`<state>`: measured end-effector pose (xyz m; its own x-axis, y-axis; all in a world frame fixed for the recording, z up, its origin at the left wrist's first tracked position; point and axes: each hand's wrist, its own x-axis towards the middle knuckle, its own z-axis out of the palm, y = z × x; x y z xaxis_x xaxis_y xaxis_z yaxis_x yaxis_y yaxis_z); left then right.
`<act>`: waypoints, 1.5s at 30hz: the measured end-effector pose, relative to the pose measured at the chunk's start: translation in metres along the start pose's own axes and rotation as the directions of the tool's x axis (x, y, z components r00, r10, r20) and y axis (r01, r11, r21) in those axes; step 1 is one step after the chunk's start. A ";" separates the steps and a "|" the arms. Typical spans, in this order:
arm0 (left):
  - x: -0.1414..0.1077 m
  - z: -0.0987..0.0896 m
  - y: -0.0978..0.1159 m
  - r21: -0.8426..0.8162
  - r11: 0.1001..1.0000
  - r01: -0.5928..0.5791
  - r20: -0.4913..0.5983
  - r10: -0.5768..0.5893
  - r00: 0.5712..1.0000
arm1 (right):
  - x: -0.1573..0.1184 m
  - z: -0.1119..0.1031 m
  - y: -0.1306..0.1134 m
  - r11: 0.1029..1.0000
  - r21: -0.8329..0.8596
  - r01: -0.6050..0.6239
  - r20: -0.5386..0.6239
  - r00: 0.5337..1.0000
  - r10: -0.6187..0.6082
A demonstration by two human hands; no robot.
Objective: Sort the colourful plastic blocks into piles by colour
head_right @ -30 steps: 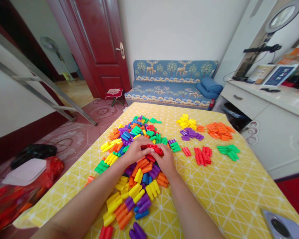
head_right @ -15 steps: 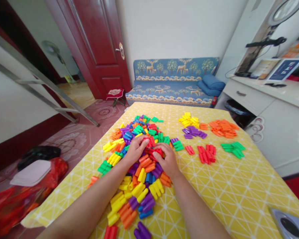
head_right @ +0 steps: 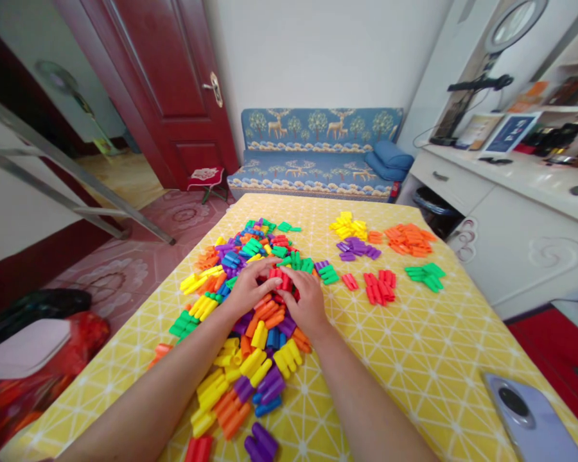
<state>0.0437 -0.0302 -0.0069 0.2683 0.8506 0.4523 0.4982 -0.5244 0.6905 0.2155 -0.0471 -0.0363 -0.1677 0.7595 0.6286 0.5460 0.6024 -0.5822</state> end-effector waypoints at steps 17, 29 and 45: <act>0.002 0.002 -0.003 0.046 0.996 -0.077 -0.002 0.077 0.997 | 0.016 -0.099 0.080 0.511 -0.596 -0.620 -0.382 0.778 0.499; 0.001 0.000 0.001 0.080 0.993 -0.083 -0.034 0.086 0.996 | 0.017 -0.051 0.052 0.826 -0.480 -0.295 -0.216 0.952 0.215; 0.002 -0.001 0.003 0.099 0.990 -0.097 -0.009 0.098 0.995 | 0.009 -0.033 0.061 0.884 -0.373 -0.282 -0.130 0.959 0.252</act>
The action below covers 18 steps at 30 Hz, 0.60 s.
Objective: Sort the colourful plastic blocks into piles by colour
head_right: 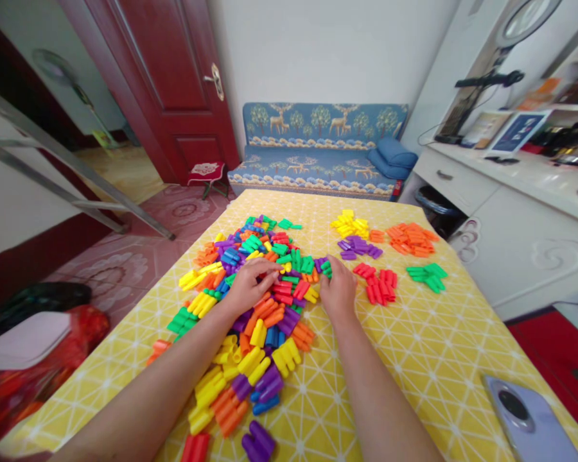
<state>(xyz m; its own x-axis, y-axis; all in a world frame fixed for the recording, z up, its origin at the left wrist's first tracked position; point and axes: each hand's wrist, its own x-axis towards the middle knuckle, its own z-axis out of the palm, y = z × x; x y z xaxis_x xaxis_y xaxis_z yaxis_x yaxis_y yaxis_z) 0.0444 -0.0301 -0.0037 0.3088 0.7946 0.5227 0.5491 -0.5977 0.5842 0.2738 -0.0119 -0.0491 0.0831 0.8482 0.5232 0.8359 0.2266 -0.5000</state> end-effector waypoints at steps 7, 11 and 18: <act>0.000 0.001 -0.003 -0.010 1.000 0.004 -0.004 -0.004 1.000 | 0.016 -0.027 0.022 0.990 0.126 0.058 -0.315 0.949 -0.015; 0.000 0.002 -0.004 -0.001 1.000 0.012 -0.012 -0.012 1.000 | 0.023 -0.059 0.079 0.988 0.071 -0.134 -0.638 0.755 0.148; 0.001 0.000 0.000 -0.004 1.000 0.013 -0.011 -0.013 1.000 | 0.012 -0.065 0.127 0.902 0.064 -0.426 -0.786 0.536 0.309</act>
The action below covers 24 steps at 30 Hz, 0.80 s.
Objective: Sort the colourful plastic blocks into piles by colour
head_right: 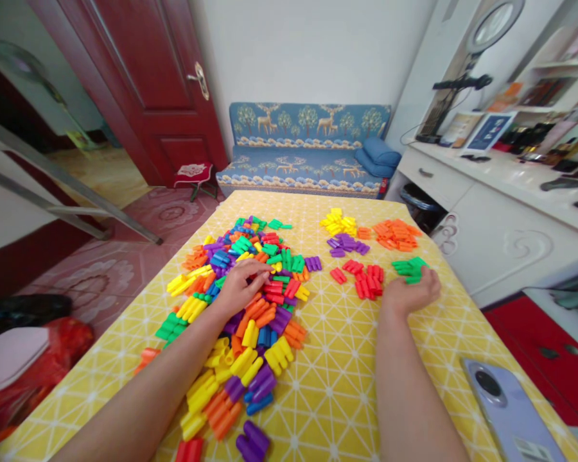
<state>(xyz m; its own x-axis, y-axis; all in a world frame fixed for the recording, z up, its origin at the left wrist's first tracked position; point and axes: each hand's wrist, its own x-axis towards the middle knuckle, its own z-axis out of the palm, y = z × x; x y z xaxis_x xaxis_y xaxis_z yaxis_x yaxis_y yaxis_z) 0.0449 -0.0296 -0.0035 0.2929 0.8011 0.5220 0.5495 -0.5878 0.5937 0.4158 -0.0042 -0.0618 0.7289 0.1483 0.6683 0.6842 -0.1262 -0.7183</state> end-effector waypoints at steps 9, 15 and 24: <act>0.000 0.001 -0.002 -0.005 1.000 -0.006 0.005 0.006 1.000 | -0.034 -0.012 -0.067 0.922 0.388 -0.014 0.177 0.982 -0.060; 0.000 -0.001 0.000 -0.009 1.000 -0.016 0.020 0.016 1.000 | -0.087 -0.017 -0.120 0.790 0.606 0.100 0.639 0.530 -0.557; -0.001 -0.001 0.000 0.000 1.000 0.001 0.017 -0.001 1.000 | -0.105 0.003 -0.105 0.869 0.416 0.267 0.825 0.291 -0.485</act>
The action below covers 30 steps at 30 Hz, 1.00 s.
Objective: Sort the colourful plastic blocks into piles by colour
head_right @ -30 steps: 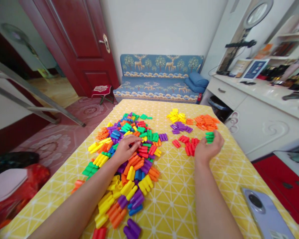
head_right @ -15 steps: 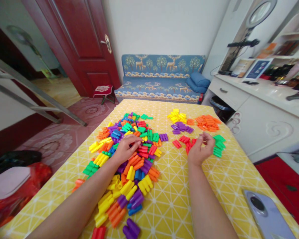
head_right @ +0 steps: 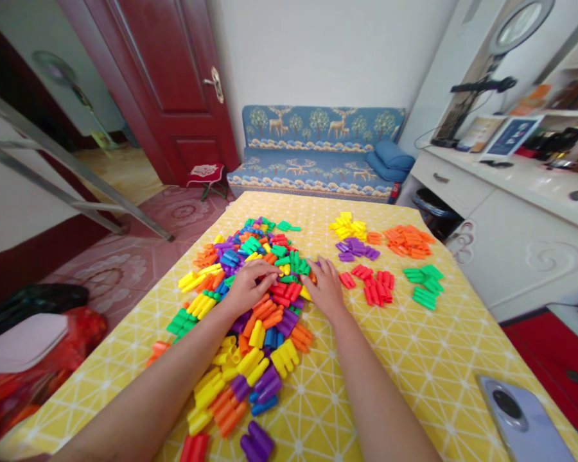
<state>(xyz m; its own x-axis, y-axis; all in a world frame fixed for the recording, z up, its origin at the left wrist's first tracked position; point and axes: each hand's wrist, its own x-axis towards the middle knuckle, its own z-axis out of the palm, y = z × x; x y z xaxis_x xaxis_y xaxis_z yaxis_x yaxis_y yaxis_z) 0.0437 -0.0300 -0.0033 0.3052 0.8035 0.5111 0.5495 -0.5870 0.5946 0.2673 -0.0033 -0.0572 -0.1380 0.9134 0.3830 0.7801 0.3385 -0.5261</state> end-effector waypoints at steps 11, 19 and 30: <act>0.000 -0.001 0.000 0.005 1.000 -0.008 0.010 0.008 1.000 | -0.003 -0.014 -0.008 0.977 0.202 0.065 0.009 0.998 -0.069; 0.001 -0.001 0.001 0.020 1.000 -0.002 0.003 0.002 1.000 | -0.011 -0.016 -0.022 0.904 0.427 0.024 0.094 0.993 -0.070; 0.001 0.000 0.000 0.011 1.000 -0.017 0.001 0.017 1.000 | -0.008 -0.011 -0.023 0.887 0.459 0.047 -0.213 0.975 0.058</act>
<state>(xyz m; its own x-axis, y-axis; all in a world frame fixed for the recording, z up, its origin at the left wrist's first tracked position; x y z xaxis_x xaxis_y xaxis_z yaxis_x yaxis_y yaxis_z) 0.0437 -0.0298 -0.0025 0.3159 0.7933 0.5204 0.5529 -0.5996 0.5785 0.2570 -0.0206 -0.0394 0.0411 0.8623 0.5047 0.4060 0.4471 -0.7970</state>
